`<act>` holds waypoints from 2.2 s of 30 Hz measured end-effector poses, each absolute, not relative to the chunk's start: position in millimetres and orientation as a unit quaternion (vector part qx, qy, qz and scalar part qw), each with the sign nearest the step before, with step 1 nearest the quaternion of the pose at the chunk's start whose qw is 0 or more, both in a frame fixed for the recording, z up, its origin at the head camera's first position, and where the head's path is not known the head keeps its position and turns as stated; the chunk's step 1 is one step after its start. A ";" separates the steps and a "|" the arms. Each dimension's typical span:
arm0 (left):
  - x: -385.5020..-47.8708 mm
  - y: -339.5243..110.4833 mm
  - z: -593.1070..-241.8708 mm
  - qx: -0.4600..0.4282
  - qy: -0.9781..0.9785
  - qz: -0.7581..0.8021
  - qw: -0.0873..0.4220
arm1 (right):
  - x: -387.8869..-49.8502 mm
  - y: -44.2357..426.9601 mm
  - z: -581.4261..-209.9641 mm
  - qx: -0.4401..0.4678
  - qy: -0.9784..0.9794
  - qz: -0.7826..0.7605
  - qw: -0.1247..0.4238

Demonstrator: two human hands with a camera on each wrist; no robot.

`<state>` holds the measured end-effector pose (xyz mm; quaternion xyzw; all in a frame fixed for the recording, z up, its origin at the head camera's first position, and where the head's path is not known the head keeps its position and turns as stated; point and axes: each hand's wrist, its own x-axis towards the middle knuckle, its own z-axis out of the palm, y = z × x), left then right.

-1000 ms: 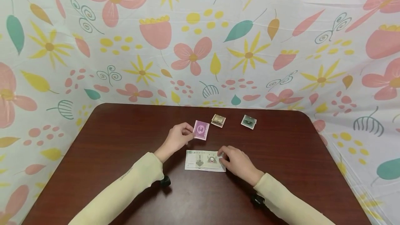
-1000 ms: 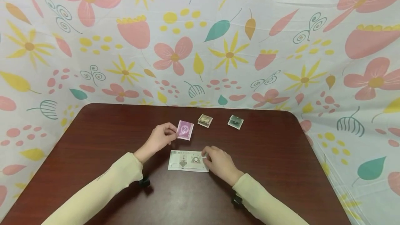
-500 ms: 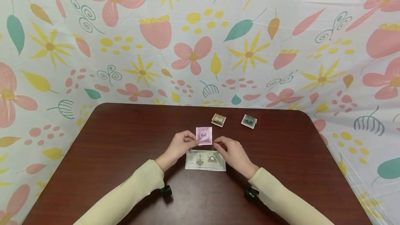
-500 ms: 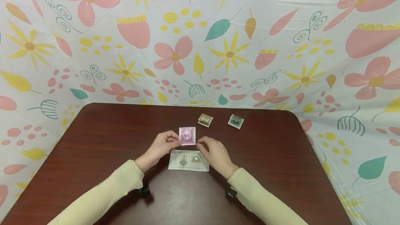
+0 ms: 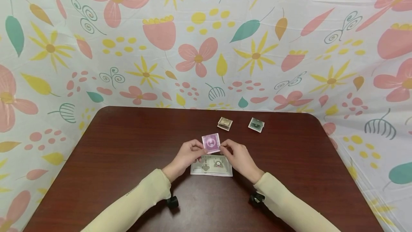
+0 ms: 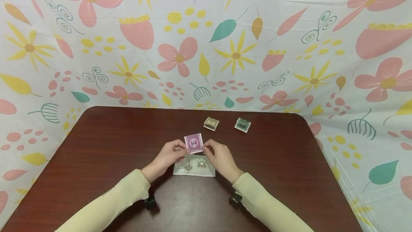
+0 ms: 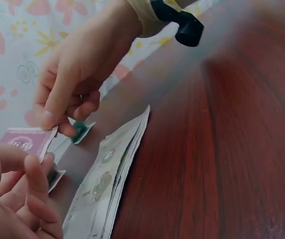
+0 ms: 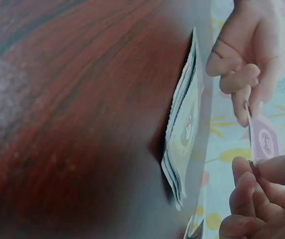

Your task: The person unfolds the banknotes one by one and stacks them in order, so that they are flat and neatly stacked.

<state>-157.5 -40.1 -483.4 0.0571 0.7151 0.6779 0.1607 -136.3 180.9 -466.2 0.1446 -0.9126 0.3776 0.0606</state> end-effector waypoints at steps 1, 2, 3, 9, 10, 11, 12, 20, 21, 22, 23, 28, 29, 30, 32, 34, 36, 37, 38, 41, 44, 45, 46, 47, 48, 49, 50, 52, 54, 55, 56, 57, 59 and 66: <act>-157.4 -40.1 -483.5 0.067 0.719 0.673 0.159 | -136.4 181.6 -465.9 0.145 -0.911 0.381 0.056; -157.7 -40.3 -483.6 0.079 0.723 0.669 0.156 | -136.3 182.4 -465.2 0.147 -0.911 0.383 0.051; -158.4 -40.8 -483.7 0.091 0.727 0.664 0.152 | -136.3 183.3 -464.7 0.148 -0.910 0.384 0.044; -169.8 -51.4 -478.6 0.160 0.761 0.619 0.112 | -135.2 189.9 -460.4 0.179 -0.909 0.375 0.028; -172.2 -54.0 -477.3 0.173 0.768 0.607 0.105 | -135.1 190.9 -459.9 0.187 -0.909 0.372 0.028; -174.8 -56.5 -476.3 0.188 0.777 0.593 0.097 | -135.0 191.8 -459.4 0.194 -0.908 0.370 0.027; -177.0 -58.8 -475.4 0.202 0.785 0.578 0.090 | -135.1 192.8 -459.1 0.201 -0.908 0.368 0.027; -175.2 -63.7 -469.7 0.254 0.820 0.504 0.094 | -140.8 197.9 -456.4 0.197 -0.916 0.349 0.032; -174.0 -62.7 -470.6 0.254 0.818 0.507 0.095 | -141.7 198.1 -455.9 0.193 -0.916 0.349 0.034; -172.7 -61.7 -471.7 0.251 0.817 0.510 0.096 | -142.6 197.9 -455.2 0.190 -0.916 0.350 0.036; -171.4 -60.4 -472.3 0.244 0.814 0.518 0.098 | -143.3 197.8 -454.8 0.188 -0.916 0.351 0.039; -166.7 -54.3 -478.4 0.181 0.776 0.592 0.119 | -144.3 195.9 -454.4 0.173 -0.910 0.371 0.062; -166.0 -53.4 -479.2 0.161 0.765 0.610 0.126 | -144.1 195.6 -454.9 0.171 -0.909 0.375 0.068; -165.4 -52.8 -480.3 0.142 0.755 0.627 0.132 | -144.0 195.3 -455.5 0.168 -0.908 0.377 0.074; -164.6 -52.0 -481.9 0.106 0.736 0.653 0.142 | -143.7 194.8 -456.9 0.165 -0.906 0.380 0.087; -163.9 -51.5 -482.1 0.080 0.724 0.669 0.147 | -143.4 194.3 -458.5 0.167 -0.905 0.378 0.098; -163.2 -50.9 -482.1 0.062 0.716 0.678 0.151 | -143.2 193.9 -459.5 0.170 -0.906 0.374 0.103; -163.1 -50.6 -482.3 0.055 0.715 0.680 0.152 | -143.1 193.6 -459.8 0.173 -0.906 0.371 0.105; -163.0 -50.4 -482.6 0.051 0.715 0.681 0.153 | -142.9 193.2 -460.1 0.177 -0.906 0.370 0.108; -162.2 -50.0 -483.1 0.035 0.712 0.683 0.156 | -142.0 191.7 -460.0 0.185 -0.904 0.368 0.118; -161.1 -49.8 -482.7 0.024 0.713 0.684 0.154 | -141.5 189.6 -460.2 0.192 -0.897 0.375 0.135; -160.4 -49.5 -482.2 0.021 0.713 0.684 0.153 | -141.5 188.7 -460.0 0.191 -0.894 0.381 0.137; -159.9 -49.1 -482.1 0.019 0.713 0.684 0.151 | -141.6 187.8 -460.0 0.190 -0.891 0.389 0.136; -159.5 -48.7 -482.1 0.019 0.713 0.685 0.150 | -141.7 186.7 -460.0 0.188 -0.888 0.396 0.136; -159.1 -48.3 -482.4 0.019 0.713 0.684 0.149 | -141.7 185.5 -459.7 0.184 -0.886 0.404 0.134; -158.4 -48.0 -482.3 0.022 0.714 0.684 0.148 | -141.8 184.1 -459.6 0.180 -0.884 0.411 0.132; -158.1 -47.5 -482.8 0.024 0.715 0.683 0.148 | -142.0 182.9 -459.6 0.176 -0.882 0.417 0.130; -157.5 -46.7 -483.6 0.028 0.714 0.684 0.148 | -142.1 180.6 -459.7 0.164 -0.881 0.424 0.129; -157.0 -46.2 -483.9 0.036 0.717 0.680 0.147 | -142.3 178.9 -460.0 0.155 -0.881 0.427 0.131; -157.0 -46.1 -484.0 0.042 0.720 0.677 0.146 | -142.4 178.2 -460.1 0.152 -0.882 0.426 0.132; -157.0 -46.1 -484.0 0.046 0.722 0.675 0.146 | -142.4 177.8 -460.2 0.149 -0.882 0.427 0.133; -157.2 -46.4 -484.6 0.055 0.725 0.672 0.144 | -142.2 177.5 -459.9 0.147 -0.882 0.427 0.134; -157.0 -47.0 -484.7 0.069 0.733 0.662 0.142 | -141.7 177.7 -459.1 0.143 -0.882 0.428 0.133; -156.6 -53.0 -483.0 0.088 0.750 0.639 0.149 | -137.8 181.3 -454.4 0.138 -0.882 0.434 0.120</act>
